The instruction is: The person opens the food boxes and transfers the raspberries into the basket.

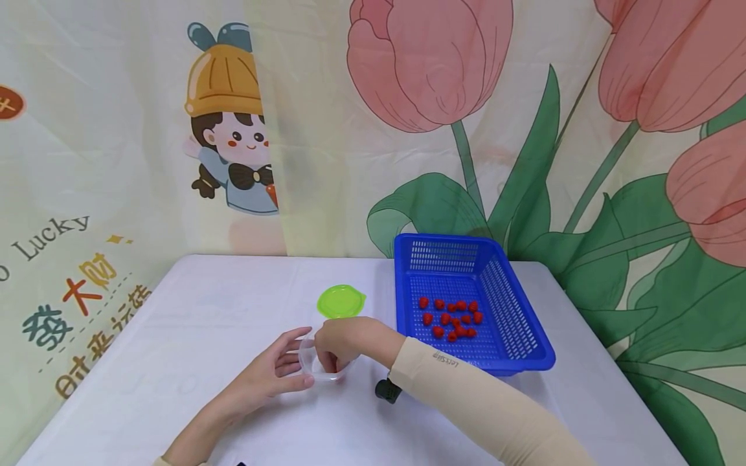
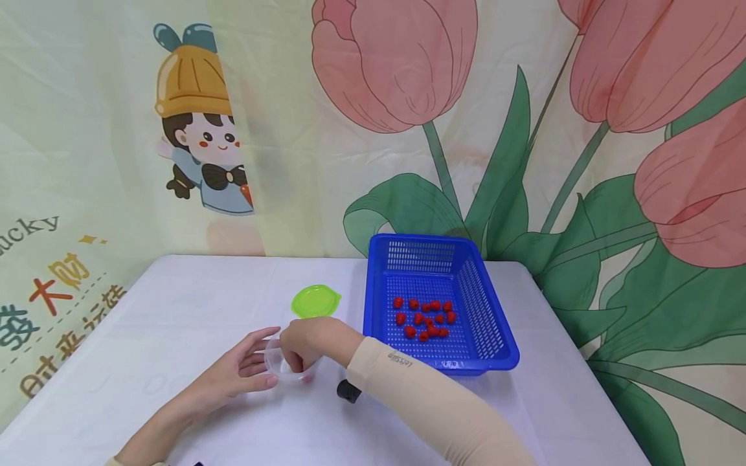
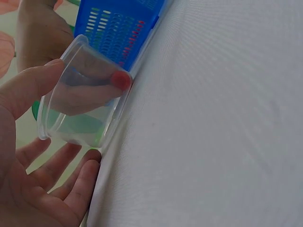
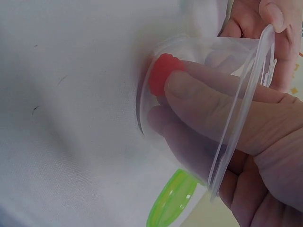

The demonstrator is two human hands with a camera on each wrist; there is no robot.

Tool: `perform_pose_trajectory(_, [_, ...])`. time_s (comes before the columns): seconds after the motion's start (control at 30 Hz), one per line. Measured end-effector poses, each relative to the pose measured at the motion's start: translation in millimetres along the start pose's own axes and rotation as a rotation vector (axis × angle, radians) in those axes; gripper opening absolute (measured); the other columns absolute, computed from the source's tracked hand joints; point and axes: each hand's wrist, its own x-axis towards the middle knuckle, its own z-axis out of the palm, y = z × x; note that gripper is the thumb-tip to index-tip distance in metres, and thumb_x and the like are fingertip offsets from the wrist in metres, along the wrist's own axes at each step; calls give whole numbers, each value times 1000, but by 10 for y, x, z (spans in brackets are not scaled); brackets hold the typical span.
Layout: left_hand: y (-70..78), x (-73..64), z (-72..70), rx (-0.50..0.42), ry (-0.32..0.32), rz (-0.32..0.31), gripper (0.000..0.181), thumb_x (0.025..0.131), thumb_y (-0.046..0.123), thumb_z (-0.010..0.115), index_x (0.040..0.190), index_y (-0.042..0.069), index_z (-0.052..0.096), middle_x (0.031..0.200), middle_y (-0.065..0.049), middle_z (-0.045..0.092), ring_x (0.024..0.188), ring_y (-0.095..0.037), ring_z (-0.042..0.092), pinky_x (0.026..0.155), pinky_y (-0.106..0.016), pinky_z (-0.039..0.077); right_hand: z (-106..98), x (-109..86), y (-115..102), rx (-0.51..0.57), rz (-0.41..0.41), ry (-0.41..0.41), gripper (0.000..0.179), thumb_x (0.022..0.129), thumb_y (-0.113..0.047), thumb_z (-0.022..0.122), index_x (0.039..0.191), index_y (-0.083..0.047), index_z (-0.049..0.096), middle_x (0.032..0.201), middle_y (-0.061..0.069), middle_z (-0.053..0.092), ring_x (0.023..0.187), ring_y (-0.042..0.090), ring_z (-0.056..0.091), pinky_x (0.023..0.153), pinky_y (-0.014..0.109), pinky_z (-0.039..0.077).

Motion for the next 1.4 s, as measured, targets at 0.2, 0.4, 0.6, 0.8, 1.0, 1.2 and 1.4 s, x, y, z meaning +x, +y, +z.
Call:
perform_pose_trajectory(0.2, [-7,1,1,-2,1,-4,90,92,16,85,165,18,32,155,-19,48,139,-35,55,110,-25,50,10,-1,19,16,0,2,11,90,-15,87,87,-24,82,77,-13,69,79,8,59,72,16,51])
perform_pose_trajectory(0.4, [-7,5,-3,7,2,-9,91,92,19,85,165,18,32,155,-19,47,139,-35,55,109,-25,50,7,-17,28,32,-12,7,12,92,-14,86,87,-24,81,78,-13,68,79,8,59,73,15,51])
perform_pose_trajectory(0.6, [-2,19,1,-1,4,-18,91,92,17,86,165,18,31,155,-18,47,139,-34,56,110,-27,50,-15,-64,51,73,-33,35,11,92,-13,85,89,-24,81,80,-13,68,82,7,60,76,15,52])
perform_pose_trajectory(0.8, [-13,27,-3,3,7,-27,91,92,17,85,165,19,31,157,-19,46,139,-35,55,110,-28,51,-68,-157,111,132,-72,94,8,92,-12,85,96,-18,82,83,-13,69,82,6,61,75,14,52])
perform_pose_trajectory(1.0, [-25,29,-11,22,24,-48,90,92,19,86,165,24,33,160,-12,46,141,-33,54,108,-19,48,-111,-338,242,213,-120,198,6,94,-12,83,97,-17,81,85,-12,71,80,5,61,75,12,52])
perform_pose_trajectory(1.2, [-37,36,-11,26,24,-43,90,92,18,85,165,23,33,160,-14,46,141,-34,54,107,-17,48,-163,-581,359,266,-169,309,7,95,-14,80,101,-17,82,88,-14,71,82,1,62,78,10,52])
perform_pose_trajectory(1.4, [-28,33,-4,41,31,-49,89,92,20,85,164,24,34,159,-12,47,141,-33,52,108,-17,47,-180,-920,490,324,-189,416,7,96,-14,80,103,-15,82,91,-12,74,82,0,64,79,13,55])
